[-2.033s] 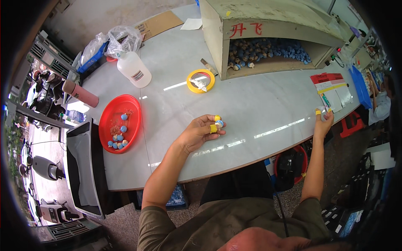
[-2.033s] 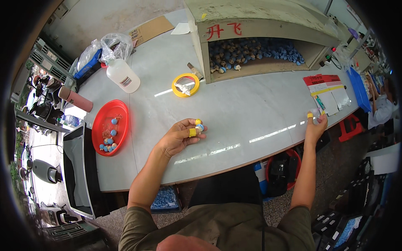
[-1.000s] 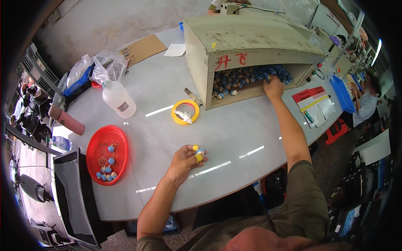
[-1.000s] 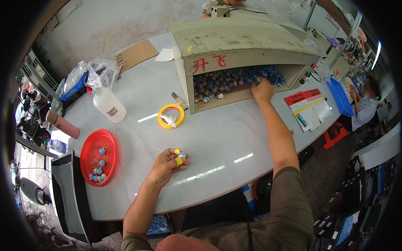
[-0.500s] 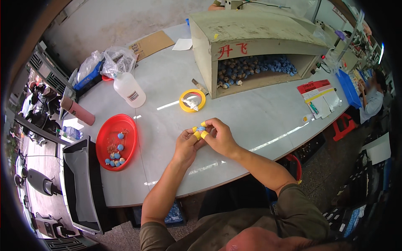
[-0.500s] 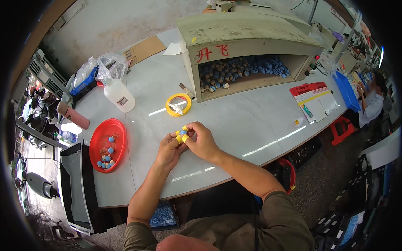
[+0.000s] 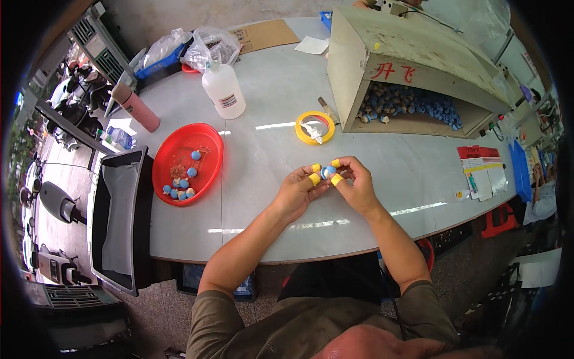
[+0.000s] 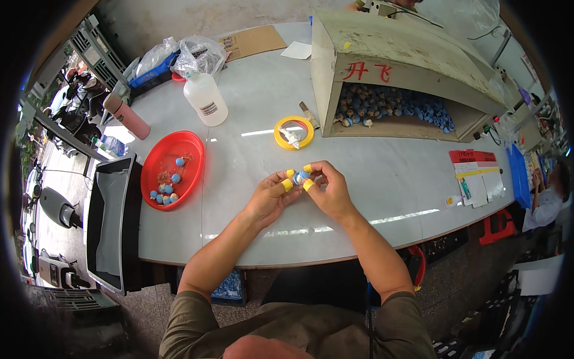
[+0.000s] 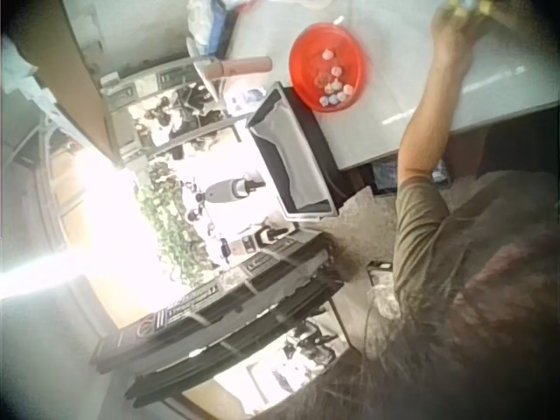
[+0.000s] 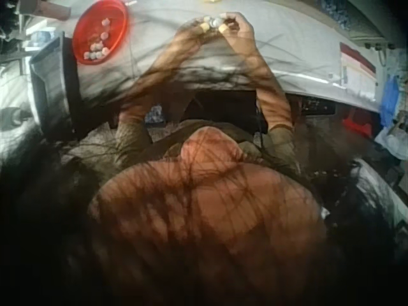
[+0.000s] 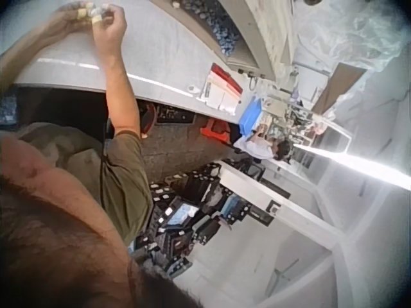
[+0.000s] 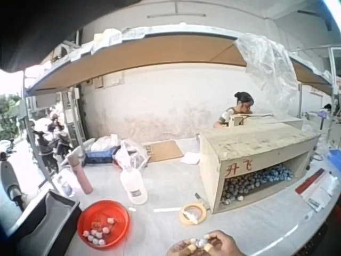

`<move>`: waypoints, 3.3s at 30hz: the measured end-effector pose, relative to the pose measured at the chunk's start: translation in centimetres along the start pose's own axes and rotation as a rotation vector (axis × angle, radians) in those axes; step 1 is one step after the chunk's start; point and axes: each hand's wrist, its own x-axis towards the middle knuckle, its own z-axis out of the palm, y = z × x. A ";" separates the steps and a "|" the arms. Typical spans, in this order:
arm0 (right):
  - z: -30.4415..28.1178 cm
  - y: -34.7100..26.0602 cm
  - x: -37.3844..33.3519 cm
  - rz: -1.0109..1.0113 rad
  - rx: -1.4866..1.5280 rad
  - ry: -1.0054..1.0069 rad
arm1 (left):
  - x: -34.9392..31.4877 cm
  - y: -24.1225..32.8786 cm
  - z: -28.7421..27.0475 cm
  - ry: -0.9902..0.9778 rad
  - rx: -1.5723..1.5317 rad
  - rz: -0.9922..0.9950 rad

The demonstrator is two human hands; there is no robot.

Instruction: The person assembles small decorative balls by applying glue to a blue sphere and attaching yellow foam pieces. They repeatedly pick up a glue bottle, apply adhesive, and press the foam components onto the sphere, then place the finished items into a red tray.

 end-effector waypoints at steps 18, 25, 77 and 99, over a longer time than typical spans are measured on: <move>-0.7 -1.3 0.3 -0.107 -0.211 -0.074 | -0.1 -0.1 0.0 -0.042 0.090 0.044; -0.7 -1.6 0.4 -0.129 -0.194 -0.077 | 0.0 -0.4 -0.2 -0.033 0.143 0.104; -1.2 -2.3 0.4 -0.163 -0.320 -0.155 | -0.1 -0.9 0.1 0.008 0.207 0.190; -1.2 -2.5 0.3 -0.088 -0.298 -0.154 | -0.2 -1.1 0.6 0.023 0.261 0.185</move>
